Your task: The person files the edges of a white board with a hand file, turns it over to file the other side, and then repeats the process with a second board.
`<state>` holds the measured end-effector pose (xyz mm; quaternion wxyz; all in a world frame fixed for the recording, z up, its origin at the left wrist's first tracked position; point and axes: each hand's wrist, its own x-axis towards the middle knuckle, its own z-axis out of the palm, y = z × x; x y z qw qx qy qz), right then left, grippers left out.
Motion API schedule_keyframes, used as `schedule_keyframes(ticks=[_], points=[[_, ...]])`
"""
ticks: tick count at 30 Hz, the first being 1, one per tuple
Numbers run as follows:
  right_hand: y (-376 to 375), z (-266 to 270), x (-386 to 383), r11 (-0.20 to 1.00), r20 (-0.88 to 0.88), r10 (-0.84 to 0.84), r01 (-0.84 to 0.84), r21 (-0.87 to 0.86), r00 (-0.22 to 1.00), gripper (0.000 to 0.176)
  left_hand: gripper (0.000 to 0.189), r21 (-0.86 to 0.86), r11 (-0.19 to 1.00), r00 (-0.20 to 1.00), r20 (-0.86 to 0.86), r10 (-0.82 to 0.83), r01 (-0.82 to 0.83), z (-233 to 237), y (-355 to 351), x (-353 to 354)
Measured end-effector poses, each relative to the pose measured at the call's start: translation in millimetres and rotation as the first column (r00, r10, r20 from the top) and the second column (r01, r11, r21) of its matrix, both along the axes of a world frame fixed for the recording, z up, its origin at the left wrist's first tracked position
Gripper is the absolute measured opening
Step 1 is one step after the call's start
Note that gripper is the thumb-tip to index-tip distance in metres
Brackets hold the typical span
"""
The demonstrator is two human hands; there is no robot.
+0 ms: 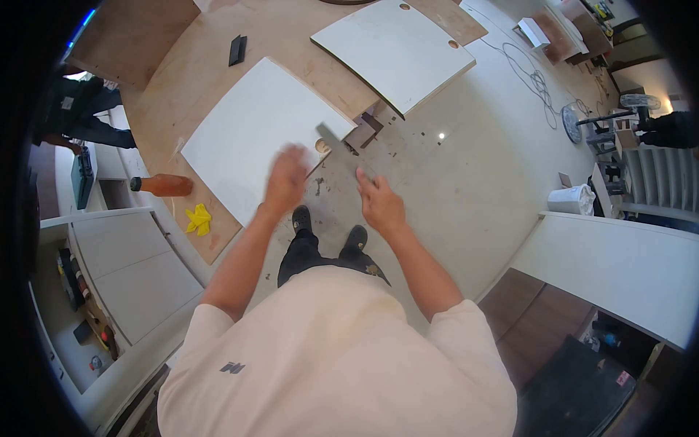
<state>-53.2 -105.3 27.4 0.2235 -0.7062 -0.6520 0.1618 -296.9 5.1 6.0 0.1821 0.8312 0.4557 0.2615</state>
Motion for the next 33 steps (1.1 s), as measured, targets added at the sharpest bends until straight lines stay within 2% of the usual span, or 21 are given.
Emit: schedule_keyframes(ticks=[1,3,5,6,8,11,14,17,20,23,26,29,33], points=[[-15,-5,-3,1.000,0.003,0.024,-0.024,-0.003,1.000,0.042,0.049,0.042,0.973,0.973,-0.021,0.228,-0.227,-5,25,-8],[-31,-9,-9,0.998,-0.012,0.054,-0.055,-0.025,0.998,0.043,0.059,0.045,0.855,0.802,-0.325,0.502,-0.517,2,58,-17],[-33,-14,-16,0.996,-0.048,0.057,-0.060,-0.065,0.997,0.044,0.066,0.028,0.865,0.762,-0.458,0.457,-0.501,4,58,-18],[-18,-18,-18,0.998,-0.008,0.060,-0.061,-0.025,0.998,0.045,0.069,0.015,0.868,0.736,-0.523,0.430,-0.497,4,58,-18],[18,-31,-25,0.998,0.063,0.058,-0.060,0.033,0.996,0.046,0.071,0.042,0.883,0.750,-0.509,0.422,-0.468,5,61,-20],[70,-9,-33,0.997,0.037,0.070,-0.069,-0.023,0.997,0.046,0.072,0.036,0.893,0.760,-0.510,0.402,-0.448,1,52,-24],[29,-10,-25,0.997,0.041,0.062,-0.064,0.047,0.997,0.045,0.072,0.056,0.893,0.760,-0.503,0.411,-0.446,6,62,-20],[-19,-3,-22,0.990,-0.036,0.104,-0.107,-0.090,0.994,0.043,0.071,0.052,0.893,0.757,-0.509,0.409,-0.448,-1,50,-23],[22,-20,-31,0.995,0.049,0.099,-0.100,0.024,0.994,0.045,0.071,0.070,0.895,0.750,-0.520,0.409,-0.440,6,58,-21],[72,-10,-40,0.994,0.030,0.112,-0.111,-0.011,0.993,0.042,0.071,0.066,0.895,0.746,-0.528,0.406,-0.441,1,54,-23],[35,-6,-30,0.996,-0.002,0.087,-0.087,0.006,0.996,0.040,0.070,0.058,0.892,0.738,-0.540,0.405,-0.447,5,55,-21],[-13,-1,-27,0.990,-0.062,0.122,-0.126,-0.060,0.991,0.038,0.070,0.056,0.887,0.730,-0.545,0.412,-0.458,4,56,-22],[51,-11,-38,0.992,0.022,0.122,-0.121,-0.021,0.992,0.041,0.071,0.048,0.887,0.738,-0.536,0.410,-0.459,0,56,-22]])
